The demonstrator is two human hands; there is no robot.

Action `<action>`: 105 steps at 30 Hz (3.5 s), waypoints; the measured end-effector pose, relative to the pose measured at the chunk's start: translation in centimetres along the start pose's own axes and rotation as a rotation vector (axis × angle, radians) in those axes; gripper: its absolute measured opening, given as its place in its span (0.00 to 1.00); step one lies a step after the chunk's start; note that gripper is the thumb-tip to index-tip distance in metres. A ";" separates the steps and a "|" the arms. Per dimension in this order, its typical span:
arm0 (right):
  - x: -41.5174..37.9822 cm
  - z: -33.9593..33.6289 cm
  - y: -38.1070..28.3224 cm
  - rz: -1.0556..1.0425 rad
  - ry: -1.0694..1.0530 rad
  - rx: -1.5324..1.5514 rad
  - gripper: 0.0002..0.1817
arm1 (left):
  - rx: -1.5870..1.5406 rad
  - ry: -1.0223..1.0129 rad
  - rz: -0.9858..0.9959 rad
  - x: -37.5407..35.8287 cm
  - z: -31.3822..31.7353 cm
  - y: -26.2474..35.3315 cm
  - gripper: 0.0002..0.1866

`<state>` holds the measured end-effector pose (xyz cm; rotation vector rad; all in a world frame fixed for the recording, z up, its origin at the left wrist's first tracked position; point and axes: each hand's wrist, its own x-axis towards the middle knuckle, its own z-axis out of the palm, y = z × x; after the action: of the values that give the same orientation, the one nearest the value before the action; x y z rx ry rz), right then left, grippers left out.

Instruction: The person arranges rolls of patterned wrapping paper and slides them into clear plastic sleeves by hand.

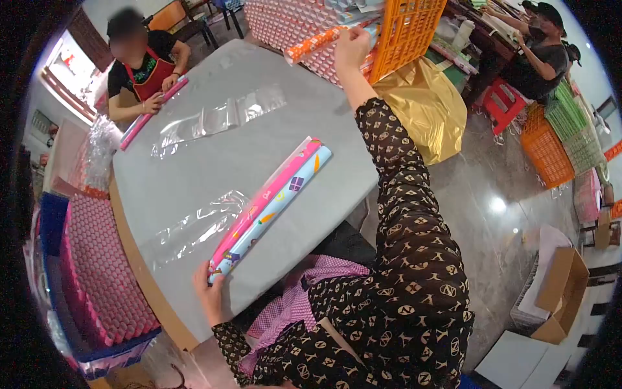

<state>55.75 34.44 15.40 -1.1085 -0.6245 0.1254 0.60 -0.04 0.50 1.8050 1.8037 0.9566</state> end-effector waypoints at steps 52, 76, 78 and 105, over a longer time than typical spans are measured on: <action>-1.2 3.5 -1.9 0.784 -0.129 0.688 0.16 | -0.036 0.021 0.052 0.1 -0.1 -0.5 0.30; -10.3 6.2 -3.6 0.940 -0.232 0.978 0.12 | -0.019 -0.012 0.007 -0.1 -0.3 0.1 0.28; -11.8 6.0 -4.4 0.967 -0.264 1.016 0.13 | 0.015 -0.014 0.032 -0.2 -0.2 0.0 0.28; -26.3 0.9 -12.1 0.910 -0.599 0.994 0.11 | -0.046 -0.002 0.013 -0.2 0.1 -0.4 0.28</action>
<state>31.08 19.20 15.39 -0.2740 -0.4279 1.4334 0.39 -0.18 0.15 1.7916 1.7566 0.9932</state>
